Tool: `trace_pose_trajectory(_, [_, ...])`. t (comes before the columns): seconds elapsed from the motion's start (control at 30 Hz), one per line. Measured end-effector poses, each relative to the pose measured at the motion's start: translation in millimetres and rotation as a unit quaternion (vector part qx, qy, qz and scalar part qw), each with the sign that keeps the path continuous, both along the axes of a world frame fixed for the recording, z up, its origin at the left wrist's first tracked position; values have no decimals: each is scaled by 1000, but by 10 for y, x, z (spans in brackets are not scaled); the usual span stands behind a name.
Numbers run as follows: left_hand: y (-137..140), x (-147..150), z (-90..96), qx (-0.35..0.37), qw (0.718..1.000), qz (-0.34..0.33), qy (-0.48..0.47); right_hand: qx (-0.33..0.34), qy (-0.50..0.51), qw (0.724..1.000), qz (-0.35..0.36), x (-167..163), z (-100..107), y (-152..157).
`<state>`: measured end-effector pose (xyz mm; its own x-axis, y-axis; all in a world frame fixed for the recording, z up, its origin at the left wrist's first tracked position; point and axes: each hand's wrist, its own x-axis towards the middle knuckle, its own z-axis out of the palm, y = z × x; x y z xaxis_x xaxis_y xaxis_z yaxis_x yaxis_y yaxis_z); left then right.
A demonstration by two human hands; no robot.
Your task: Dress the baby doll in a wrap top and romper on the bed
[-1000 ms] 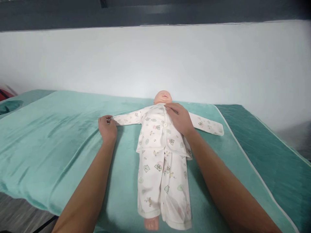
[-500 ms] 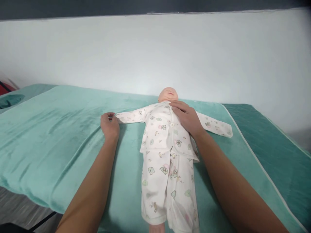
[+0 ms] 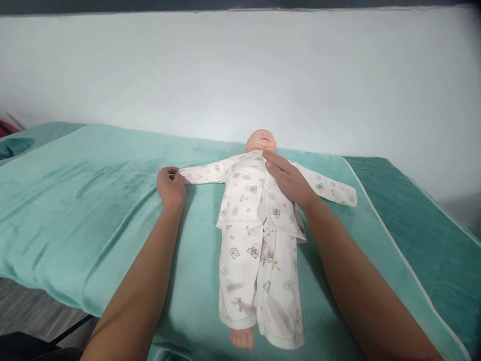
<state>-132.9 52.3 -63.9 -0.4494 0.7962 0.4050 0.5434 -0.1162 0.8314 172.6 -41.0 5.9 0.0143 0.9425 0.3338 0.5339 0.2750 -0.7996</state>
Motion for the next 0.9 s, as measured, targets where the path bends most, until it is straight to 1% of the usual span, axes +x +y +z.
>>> trace_pose_trajectory(0.07, [-2,1,-1,0,1000,-2,0,-5,-1,1000,-4,6,0,11])
trace_pose_trajectory(0.33, [34,-11,-40,-4,1000,-6,4,14,-43,999,11,11,29,31])
trace_pose_trajectory(0.47, [-4,-21,-32,26,1000,-2,16,15,-39,999,-7,23,-40,25])
trace_pose_trajectory(0.53, [-82,-24,-20,47,998,12,28,28,-40,999,-21,-7,-87,-63])
trace_pose_trajectory(0.6, [-207,-19,-8,60,997,18,46,51,-50,997,-39,-66,-132,-259])
trace_pose_trajectory(0.63, [-284,-14,-3,63,996,14,55,67,-57,995,-47,-103,-152,-403])
trace_pose_trajectory(0.7, [-453,1,2,64,995,-6,73,116,-61,990,-52,-185,-184,-780])
trace_pose_trajectory(0.77, [-623,13,3,58,994,-31,88,157,-45,986,-42,-280,-202,-1237])
trace_pose_trajectory(0.83, [-782,13,5,45,992,-59,100,148,-34,988,-24,-402,-210,-1711])
trace_pose_trajectory(0.9, [-945,4,7,24,991,-87,98,127,-63,990,23,-553,-220,-2131])
